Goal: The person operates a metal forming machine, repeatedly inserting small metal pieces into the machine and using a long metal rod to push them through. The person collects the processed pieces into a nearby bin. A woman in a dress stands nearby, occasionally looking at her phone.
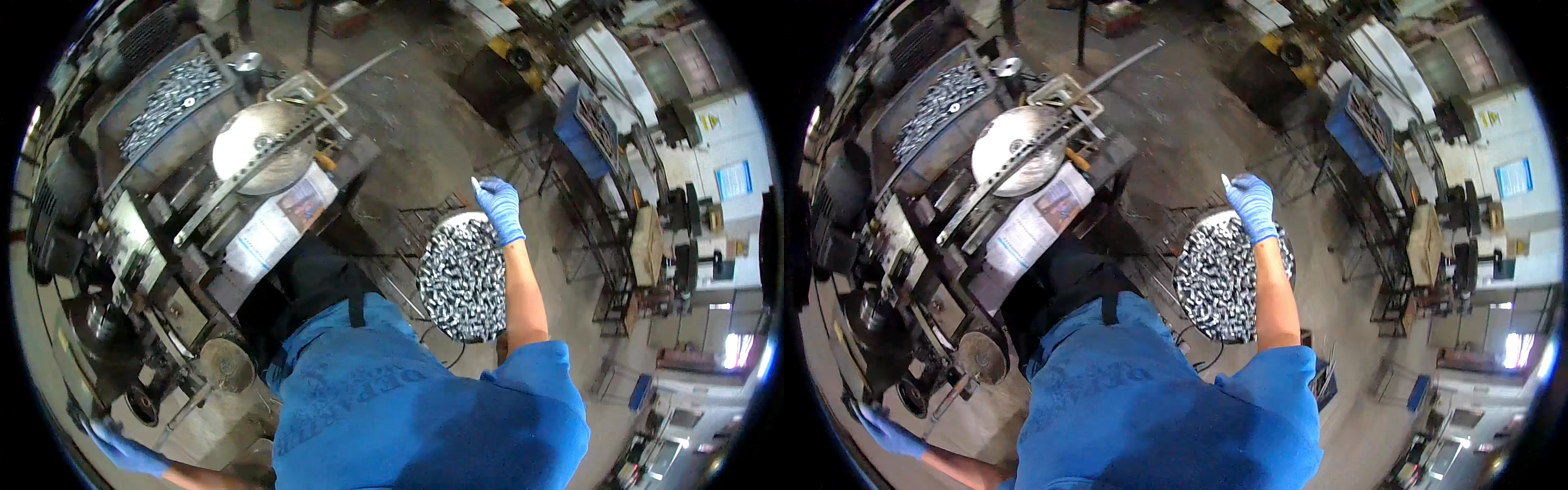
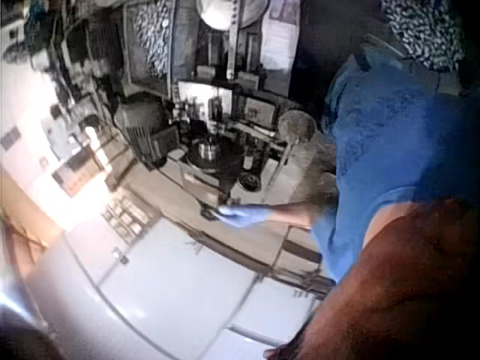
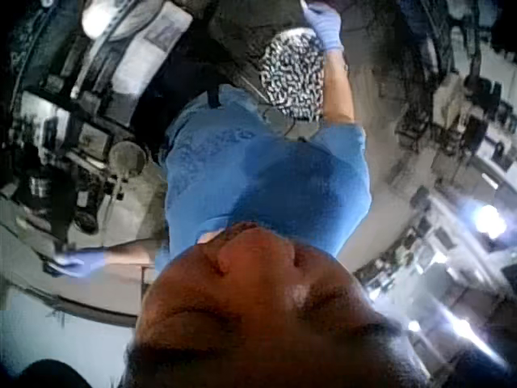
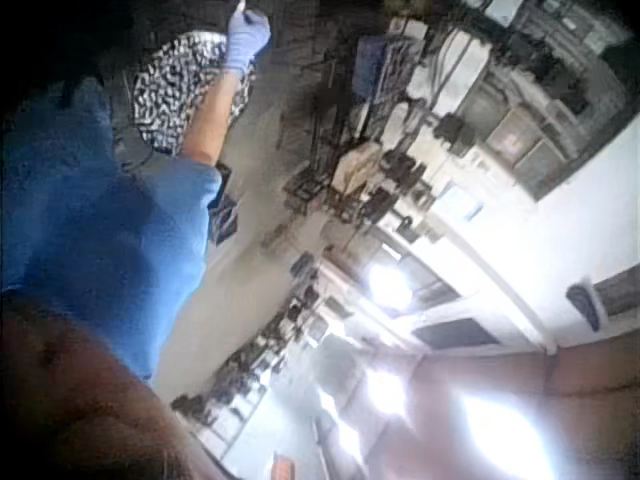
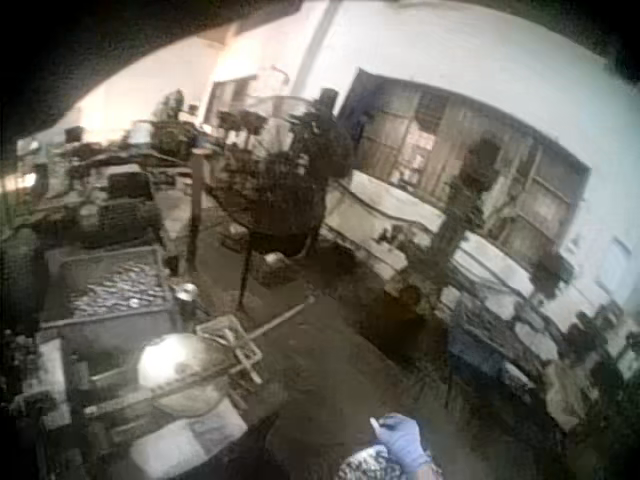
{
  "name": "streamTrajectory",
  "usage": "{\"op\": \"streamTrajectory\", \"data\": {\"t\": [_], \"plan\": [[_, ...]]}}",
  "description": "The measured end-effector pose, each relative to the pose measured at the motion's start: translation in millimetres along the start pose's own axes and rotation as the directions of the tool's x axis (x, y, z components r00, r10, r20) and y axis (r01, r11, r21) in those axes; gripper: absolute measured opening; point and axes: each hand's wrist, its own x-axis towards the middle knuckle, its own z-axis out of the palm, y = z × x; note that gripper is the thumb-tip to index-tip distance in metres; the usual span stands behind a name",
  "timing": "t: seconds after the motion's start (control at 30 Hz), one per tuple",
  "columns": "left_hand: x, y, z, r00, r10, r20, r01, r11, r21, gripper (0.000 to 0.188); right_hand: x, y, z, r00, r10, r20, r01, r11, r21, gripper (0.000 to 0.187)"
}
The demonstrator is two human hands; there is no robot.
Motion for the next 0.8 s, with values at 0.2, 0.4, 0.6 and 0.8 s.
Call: {"op": "streamTrajectory", "data": {"t": [0.2, 0.4, 0.6, 0.8], "plan": [[-75, -47, 65, 0.931, 0.034, 0.363, -0.035, 0.999, -0.003, 0.037, -53, 58, 7, 0.799, 0.327, 0.504, -0.115, 0.907, -0.406, 0.049], [-74, -38, 73, 0.937, 0.059, 0.344, -0.031, 0.996, -0.086, 0.036, -47, 84, 32, 0.747, 0.282, 0.602, 0.230, 0.741, -0.631, 0.063], [-62, -34, 69, 0.927, -0.052, 0.371, 0.060, 0.998, -0.009, 0.036, -35, 81, 38, 0.773, 0.161, 0.614, 0.368, 0.674, -0.641, 0.065], [-72, -30, 56, 0.942, -0.018, 0.335, 0.057, 0.993, -0.108, 0.033, -38, 95, 63, 0.789, -0.008, 0.614, 0.440, 0.705, -0.557, 0.069]]}}
